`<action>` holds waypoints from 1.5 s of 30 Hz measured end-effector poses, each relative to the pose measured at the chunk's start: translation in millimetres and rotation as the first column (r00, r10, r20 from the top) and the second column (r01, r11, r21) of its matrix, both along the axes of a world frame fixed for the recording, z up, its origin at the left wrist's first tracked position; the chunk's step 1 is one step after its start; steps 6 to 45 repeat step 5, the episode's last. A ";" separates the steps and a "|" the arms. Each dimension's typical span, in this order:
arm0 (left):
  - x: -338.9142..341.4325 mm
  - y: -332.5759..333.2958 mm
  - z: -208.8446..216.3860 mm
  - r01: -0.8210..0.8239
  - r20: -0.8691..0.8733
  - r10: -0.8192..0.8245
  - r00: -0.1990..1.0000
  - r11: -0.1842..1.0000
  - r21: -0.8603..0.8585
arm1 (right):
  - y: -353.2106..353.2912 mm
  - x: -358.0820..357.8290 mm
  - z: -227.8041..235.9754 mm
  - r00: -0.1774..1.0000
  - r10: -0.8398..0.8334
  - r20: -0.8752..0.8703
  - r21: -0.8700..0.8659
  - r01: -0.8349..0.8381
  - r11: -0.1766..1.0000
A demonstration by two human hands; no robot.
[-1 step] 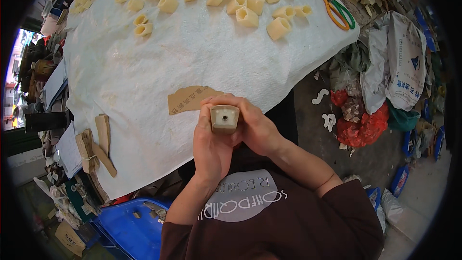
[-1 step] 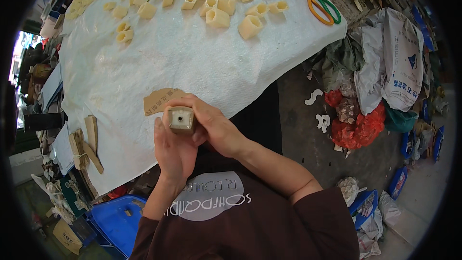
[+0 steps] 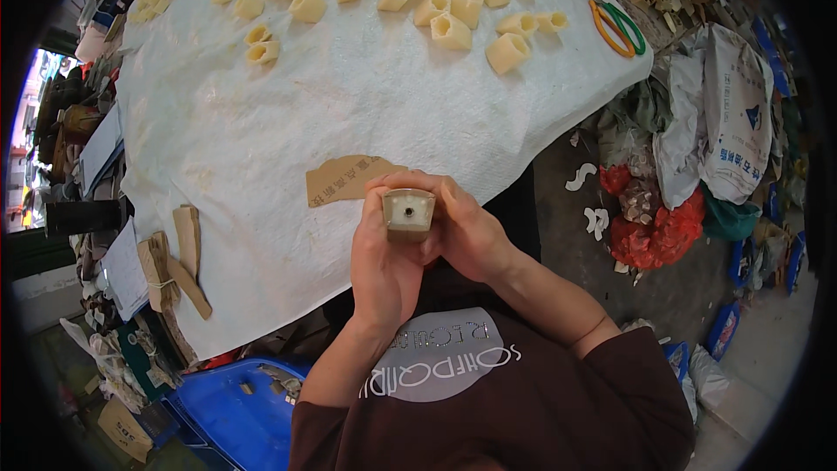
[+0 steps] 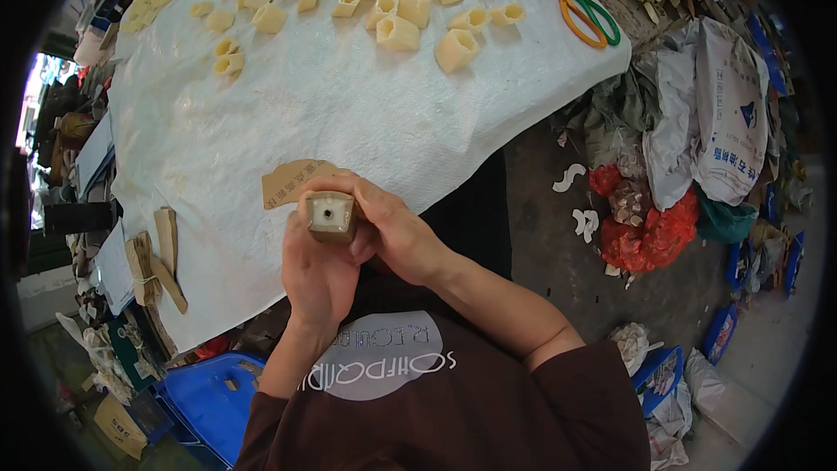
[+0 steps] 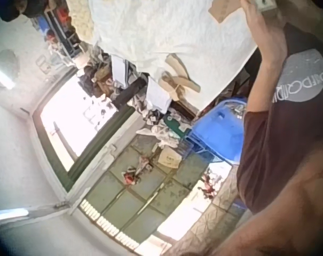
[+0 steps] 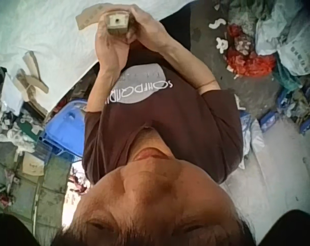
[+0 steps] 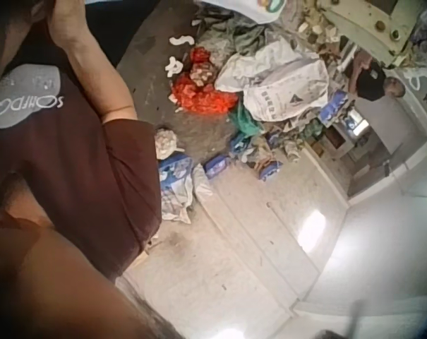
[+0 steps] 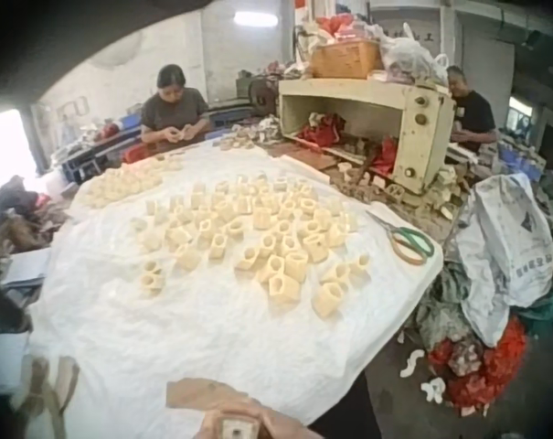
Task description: The person repeatedly picks up small, hollow, off-white plastic pieces from a white cloth-covered table and sands their edges and surfaces using a small piece of sandpaper. The person handles the items one at a time, rotating them to sand different sides before placing them back on the table.
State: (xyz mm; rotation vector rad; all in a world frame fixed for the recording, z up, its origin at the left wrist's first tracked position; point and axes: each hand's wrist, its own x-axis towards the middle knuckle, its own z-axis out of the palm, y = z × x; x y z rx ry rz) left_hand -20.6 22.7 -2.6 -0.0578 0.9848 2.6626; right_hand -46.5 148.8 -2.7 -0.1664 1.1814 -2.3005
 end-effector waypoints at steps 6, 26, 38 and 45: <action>8.6 10.3 13.7 -0.171 -0.019 0.172 0.985 0.949 -0.264 | -9.5 3.1 1.0 0.956 -0.057 -0.288 0.200 0.118 0.973; 8.6 10.3 13.7 -0.171 -0.019 0.172 0.985 0.949 -0.264 | -9.5 3.1 1.0 0.956 -0.057 -0.288 0.200 0.118 0.973; 8.6 10.3 13.7 -0.171 -0.019 0.172 0.985 0.949 -0.264 | -9.5 3.1 1.0 0.956 -0.057 -0.288 0.200 0.118 0.973; 8.6 10.3 13.7 -0.171 -0.019 0.172 0.985 0.949 -0.264 | -9.5 3.1 1.0 0.956 -0.057 -0.288 0.200 0.118 0.973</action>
